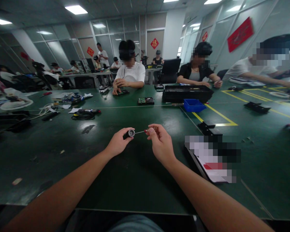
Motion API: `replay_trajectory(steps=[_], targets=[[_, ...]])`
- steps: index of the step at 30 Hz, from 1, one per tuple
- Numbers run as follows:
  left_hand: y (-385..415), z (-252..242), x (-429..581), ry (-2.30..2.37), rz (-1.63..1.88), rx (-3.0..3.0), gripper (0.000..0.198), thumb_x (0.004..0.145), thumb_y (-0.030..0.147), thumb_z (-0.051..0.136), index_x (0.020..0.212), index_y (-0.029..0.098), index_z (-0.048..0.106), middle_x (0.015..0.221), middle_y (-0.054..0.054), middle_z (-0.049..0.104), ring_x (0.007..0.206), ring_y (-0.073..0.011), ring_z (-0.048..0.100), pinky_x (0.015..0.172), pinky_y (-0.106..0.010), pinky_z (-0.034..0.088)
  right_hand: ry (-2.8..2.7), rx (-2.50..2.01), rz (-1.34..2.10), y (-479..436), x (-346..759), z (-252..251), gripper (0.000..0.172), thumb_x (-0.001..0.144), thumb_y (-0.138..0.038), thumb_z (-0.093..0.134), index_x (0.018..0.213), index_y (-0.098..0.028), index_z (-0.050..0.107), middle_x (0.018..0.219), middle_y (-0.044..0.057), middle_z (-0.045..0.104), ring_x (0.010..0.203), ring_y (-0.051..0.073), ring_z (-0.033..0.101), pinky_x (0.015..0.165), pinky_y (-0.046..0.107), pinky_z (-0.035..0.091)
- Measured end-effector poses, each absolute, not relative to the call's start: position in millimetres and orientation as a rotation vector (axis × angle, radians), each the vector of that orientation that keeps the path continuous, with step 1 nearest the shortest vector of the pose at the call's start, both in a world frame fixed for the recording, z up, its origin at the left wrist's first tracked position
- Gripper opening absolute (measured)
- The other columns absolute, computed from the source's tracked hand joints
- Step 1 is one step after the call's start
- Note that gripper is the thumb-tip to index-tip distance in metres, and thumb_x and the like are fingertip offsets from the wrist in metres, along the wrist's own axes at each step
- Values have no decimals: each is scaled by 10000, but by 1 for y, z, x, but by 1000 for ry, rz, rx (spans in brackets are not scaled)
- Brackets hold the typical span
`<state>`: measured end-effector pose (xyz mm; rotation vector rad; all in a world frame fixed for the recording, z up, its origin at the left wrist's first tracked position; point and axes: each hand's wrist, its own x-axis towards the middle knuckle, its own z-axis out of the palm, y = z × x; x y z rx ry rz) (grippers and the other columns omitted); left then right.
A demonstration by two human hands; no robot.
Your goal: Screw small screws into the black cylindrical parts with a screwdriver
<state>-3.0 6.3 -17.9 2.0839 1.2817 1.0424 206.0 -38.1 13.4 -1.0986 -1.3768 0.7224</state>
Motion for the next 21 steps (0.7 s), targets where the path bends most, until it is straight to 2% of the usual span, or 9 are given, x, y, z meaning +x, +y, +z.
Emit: replay_trajectory(steps=[9,12,15,21], targets=[[4,-13,-2,1243,1031,2125,382,862,119,684,1230,220,665,1240,-73,678,1185,-245,604,1084,-437,430,-1502,-1206,675,-38,208,16,281,962,-437,533,1060,-196,638,916,65,740,765,196,683,725,342,518],[3,-13,-3,1239,1023,2132,387,867,129,688,1240,228,665,1248,-71,676,1193,-247,599,1083,-440,430,-1564,-1330,552,-39,210,21,343,940,-517,565,821,-207,651,691,19,674,614,171,601,595,303,435],[3,-14,-3,1232,1003,2153,394,867,141,701,1247,237,667,1252,-62,676,1199,-244,595,1078,-438,431,-1608,-1431,430,-40,211,24,490,914,-581,579,583,-222,529,515,-17,536,495,137,472,521,293,333],[5,-15,-3,1211,1001,2180,394,859,118,707,1235,233,676,1227,-54,689,1180,-232,609,1070,-421,440,-1618,-1390,384,-38,211,21,456,904,-550,608,600,-218,538,506,-40,502,482,123,449,501,278,315]])
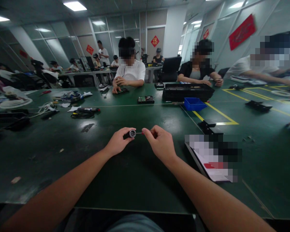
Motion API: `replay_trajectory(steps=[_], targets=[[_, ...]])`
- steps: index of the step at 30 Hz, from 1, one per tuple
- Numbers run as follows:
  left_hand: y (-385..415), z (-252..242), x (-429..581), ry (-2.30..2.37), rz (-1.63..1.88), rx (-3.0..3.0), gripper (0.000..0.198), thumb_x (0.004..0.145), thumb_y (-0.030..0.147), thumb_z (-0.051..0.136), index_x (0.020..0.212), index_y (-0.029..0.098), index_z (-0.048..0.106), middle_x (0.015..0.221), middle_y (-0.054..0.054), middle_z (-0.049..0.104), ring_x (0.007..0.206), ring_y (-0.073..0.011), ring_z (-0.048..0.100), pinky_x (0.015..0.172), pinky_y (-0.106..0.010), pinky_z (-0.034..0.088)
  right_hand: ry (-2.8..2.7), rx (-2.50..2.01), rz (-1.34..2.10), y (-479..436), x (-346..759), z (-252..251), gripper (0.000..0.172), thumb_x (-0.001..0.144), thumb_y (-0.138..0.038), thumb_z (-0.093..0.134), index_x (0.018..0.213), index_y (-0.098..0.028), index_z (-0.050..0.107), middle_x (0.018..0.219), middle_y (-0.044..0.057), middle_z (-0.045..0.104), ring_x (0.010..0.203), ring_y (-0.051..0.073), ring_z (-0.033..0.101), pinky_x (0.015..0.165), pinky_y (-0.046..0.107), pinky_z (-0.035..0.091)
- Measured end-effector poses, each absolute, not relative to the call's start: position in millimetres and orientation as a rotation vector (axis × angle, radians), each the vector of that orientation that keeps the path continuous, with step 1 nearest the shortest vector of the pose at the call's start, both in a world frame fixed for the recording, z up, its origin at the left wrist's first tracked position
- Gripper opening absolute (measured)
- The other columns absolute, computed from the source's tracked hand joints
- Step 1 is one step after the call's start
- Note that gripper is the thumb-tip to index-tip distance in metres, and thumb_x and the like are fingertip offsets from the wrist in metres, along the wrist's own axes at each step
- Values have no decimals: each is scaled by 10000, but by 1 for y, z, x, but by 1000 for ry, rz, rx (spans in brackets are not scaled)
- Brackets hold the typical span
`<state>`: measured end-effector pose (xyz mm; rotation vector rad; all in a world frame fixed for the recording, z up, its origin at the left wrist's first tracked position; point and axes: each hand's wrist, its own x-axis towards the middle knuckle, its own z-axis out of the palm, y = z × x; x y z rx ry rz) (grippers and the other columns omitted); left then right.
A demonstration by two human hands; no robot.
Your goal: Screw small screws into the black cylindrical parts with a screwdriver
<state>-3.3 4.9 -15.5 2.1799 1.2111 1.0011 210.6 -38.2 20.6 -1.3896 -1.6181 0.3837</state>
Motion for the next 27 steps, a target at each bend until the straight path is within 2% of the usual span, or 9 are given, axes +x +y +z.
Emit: replay_trajectory(steps=[4,9,13,16,20,23,25,27], targets=[[5,-15,-3,1218,1008,2181,400,858,122,711,1240,236,676,1233,-54,688,1184,-234,608,1076,-427,439,-1667,-1329,393,-39,211,20,363,898,-502,646,681,-215,598,575,-26,579,526,135,517,520,277,365],[5,-16,-3,1214,986,2191,383,870,146,703,1241,237,678,1231,-62,687,1177,-240,611,1070,-442,444,-1731,-1171,445,-42,211,20,159,922,-339,603,982,-211,675,882,48,748,792,202,695,704,331,516],[5,-16,-3,1208,984,2199,377,871,147,705,1238,227,679,1226,-61,688,1166,-235,615,1063,-429,446,-1787,-1123,499,-43,212,20,226,887,-218,568,1097,-217,652,1016,69,752,920,227,714,847,403,550],[5,-15,-3,1212,986,2195,378,871,148,706,1239,227,678,1223,-60,689,1167,-235,614,1056,-424,449,-1787,-1134,533,-43,211,21,307,895,-257,585,1199,-228,628,1084,76,741,976,242,707,866,421,554],[4,-14,-2,1208,972,2201,387,858,131,717,1232,224,682,1209,-57,695,1155,-230,620,1051,-416,452,-1738,-1192,539,-42,211,22,394,956,-420,565,1301,-233,597,1093,90,732,958,247,702,833,412,551],[3,-13,-2,1212,972,2193,387,854,121,716,1225,224,683,1217,-57,694,1162,-231,620,1058,-420,449,-1724,-1253,497,-42,210,22,440,994,-480,491,1342,-231,591,1066,93,740,903,242,693,777,386,530],[4,-13,-2,1214,975,2188,386,851,115,715,1220,224,684,1220,-57,694,1165,-232,620,1062,-421,449,-1722,-1281,478,-43,210,23,448,1015,-501,434,1310,-222,622,946,72,745,794,221,679,701,352,502],[4,-13,-2,1210,975,2186,381,848,110,714,1211,223,686,1217,-58,694,1164,-231,621,1063,-418,449,-1730,-1310,475,-43,209,24,455,1025,-518,391,1171,-213,695,761,37,706,668,197,645,629,323,458]])
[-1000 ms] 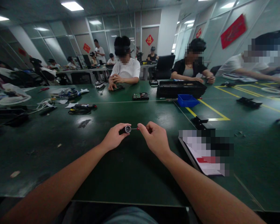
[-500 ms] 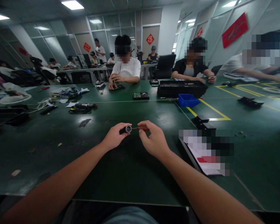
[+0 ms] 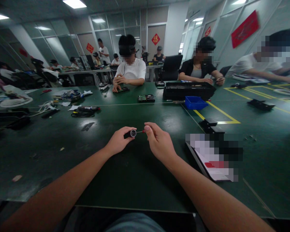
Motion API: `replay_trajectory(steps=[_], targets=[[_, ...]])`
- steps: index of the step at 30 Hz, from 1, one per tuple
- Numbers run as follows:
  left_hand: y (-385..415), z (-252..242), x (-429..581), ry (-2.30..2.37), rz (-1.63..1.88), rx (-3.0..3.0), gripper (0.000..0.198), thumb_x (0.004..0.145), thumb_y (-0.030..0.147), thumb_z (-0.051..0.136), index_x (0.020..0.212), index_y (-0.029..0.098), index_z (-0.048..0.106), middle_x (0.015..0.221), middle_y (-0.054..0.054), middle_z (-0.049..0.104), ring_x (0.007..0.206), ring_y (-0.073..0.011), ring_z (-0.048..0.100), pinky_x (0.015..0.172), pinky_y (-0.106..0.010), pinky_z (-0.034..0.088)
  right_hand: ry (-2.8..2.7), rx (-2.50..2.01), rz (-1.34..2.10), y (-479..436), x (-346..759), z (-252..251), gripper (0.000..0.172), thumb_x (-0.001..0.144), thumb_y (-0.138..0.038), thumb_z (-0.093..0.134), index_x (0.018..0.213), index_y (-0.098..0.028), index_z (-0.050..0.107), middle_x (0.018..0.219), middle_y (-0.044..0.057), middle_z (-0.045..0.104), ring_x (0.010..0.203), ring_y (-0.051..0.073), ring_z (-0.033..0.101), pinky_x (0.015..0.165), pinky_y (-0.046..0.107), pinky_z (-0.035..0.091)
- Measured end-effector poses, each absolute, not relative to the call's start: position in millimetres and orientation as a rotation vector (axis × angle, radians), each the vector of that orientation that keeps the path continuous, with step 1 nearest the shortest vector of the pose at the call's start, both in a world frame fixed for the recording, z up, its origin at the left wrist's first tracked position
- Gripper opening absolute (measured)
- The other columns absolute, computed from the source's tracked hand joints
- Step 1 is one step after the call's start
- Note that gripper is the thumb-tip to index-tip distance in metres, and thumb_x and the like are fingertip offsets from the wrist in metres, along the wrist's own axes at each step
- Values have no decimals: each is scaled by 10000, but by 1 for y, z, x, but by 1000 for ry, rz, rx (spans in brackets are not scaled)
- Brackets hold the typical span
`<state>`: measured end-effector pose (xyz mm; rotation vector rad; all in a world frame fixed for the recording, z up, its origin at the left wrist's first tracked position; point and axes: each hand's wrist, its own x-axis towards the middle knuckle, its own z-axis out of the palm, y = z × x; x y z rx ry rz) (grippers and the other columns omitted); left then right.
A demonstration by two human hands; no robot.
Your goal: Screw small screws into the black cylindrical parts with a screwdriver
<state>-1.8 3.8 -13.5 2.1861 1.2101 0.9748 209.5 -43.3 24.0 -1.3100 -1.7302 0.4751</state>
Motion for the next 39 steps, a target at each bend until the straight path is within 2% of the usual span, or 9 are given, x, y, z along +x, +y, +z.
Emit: replay_trajectory(steps=[2,4,7,9,15,20,23,32,39], targets=[[4,-14,-2,1206,979,2180,378,846,108,714,1207,220,687,1215,-59,693,1159,-229,623,1061,-414,450,-1760,-1332,458,-44,209,25,464,1027,-509,381,990,-210,733,647,16,650,598,182,613,599,312,423],[4,-13,-2,1209,982,2171,379,848,110,713,1210,218,686,1217,-60,691,1156,-228,623,1062,-413,449,-1796,-1332,433,-45,208,25,426,1023,-465,402,949,-205,731,650,15,646,588,176,604,600,309,412],[4,-13,-3,1216,990,2164,378,856,117,707,1219,216,681,1217,-60,689,1157,-226,619,1061,-411,448,-1816,-1320,460,-45,209,25,355,1005,-363,428,1206,-191,665,708,8,661,578,172,587,573,301,402],[4,-12,-2,1215,992,2164,374,861,122,703,1222,213,678,1211,-60,690,1151,-223,619,1052,-405,451,-1831,-1295,483,-46,209,25,352,982,-310,452,1268,-190,619,771,14,676,642,180,609,604,301,422],[3,-13,-2,1206,953,2180,372,856,139,716,1219,216,680,1210,-57,690,1148,-225,619,1046,-409,453,-1794,-1309,549,-45,209,23,332,1011,-395,403,1163,-211,633,799,28,675,699,197,626,649,326,442],[3,-13,-2,1197,952,2200,380,868,168,716,1242,214,672,1224,-64,687,1160,-232,615,1059,-420,449,-1511,-1217,698,-40,207,17,245,937,-418,555,1033,-203,626,851,49,697,782,210,659,728,355,510],[3,-11,-1,1205,979,2195,375,866,172,718,1236,217,675,1218,-62,690,1162,-235,618,1063,-418,451,-1383,-1130,827,-35,206,12,286,915,-472,590,971,-201,657,858,59,707,810,213,671,804,393,541],[5,1,-8,1137,1019,2327,382,873,159,713,1244,242,677,1219,-50,683,1159,-217,607,1057,-414,446,-873,-1020,1236,-20,207,0,234,874,-457,618,836,-226,609,754,39,640,689,199,649,780,428,610],[7,-2,-9,1213,901,2325,378,866,168,721,1237,238,687,1207,-55,686,1140,-230,609,1033,-424,450,-991,-1068,1032,-23,208,1,261,882,-484,633,891,-224,619,837,33,665,736,184,644,769,394,592]])
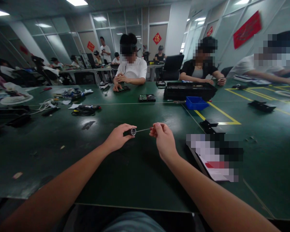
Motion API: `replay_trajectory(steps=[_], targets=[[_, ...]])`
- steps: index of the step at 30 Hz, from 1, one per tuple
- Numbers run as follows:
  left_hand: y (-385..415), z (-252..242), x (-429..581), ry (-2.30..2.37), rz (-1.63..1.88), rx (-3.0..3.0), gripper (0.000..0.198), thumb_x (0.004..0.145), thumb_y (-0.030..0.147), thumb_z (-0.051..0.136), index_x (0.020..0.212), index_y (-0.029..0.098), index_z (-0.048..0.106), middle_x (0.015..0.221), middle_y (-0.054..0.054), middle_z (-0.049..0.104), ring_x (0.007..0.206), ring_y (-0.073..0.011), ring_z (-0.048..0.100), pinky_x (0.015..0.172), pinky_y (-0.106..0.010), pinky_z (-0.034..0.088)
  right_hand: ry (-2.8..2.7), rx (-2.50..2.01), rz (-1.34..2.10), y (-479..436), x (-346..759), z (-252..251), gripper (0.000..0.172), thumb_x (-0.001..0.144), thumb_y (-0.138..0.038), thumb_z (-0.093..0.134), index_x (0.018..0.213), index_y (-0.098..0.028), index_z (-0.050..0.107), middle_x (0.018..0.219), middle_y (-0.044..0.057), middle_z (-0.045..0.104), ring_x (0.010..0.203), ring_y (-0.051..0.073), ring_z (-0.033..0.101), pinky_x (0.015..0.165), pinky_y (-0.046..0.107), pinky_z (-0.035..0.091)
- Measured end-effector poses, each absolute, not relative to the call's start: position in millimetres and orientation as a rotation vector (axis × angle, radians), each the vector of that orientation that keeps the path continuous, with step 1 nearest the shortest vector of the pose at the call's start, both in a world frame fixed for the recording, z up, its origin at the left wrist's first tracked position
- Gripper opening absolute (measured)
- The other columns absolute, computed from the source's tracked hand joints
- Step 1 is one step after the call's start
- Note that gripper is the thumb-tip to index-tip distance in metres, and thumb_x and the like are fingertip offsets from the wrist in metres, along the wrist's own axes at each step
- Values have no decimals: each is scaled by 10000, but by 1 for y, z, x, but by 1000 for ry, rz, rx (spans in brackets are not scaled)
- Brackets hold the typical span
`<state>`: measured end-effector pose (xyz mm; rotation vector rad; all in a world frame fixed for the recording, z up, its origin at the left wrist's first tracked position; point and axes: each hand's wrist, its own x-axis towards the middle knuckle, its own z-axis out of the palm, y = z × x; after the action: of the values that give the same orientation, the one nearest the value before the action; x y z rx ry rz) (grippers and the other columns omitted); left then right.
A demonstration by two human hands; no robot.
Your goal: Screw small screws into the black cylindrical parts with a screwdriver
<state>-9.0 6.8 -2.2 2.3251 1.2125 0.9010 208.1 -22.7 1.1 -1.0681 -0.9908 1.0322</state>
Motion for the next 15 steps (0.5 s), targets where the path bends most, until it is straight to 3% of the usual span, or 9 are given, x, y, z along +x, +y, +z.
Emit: replay_trajectory(steps=[15], targets=[[3,-3,-4,1216,900,2263,359,862,214,736,1217,216,684,1185,-57,710,1107,-238,645,1014,-404,471,-1315,-1170,822,-30,209,8,300,924,-484,583,944,-190,642,846,48,704,765,188,664,751,362,539]])
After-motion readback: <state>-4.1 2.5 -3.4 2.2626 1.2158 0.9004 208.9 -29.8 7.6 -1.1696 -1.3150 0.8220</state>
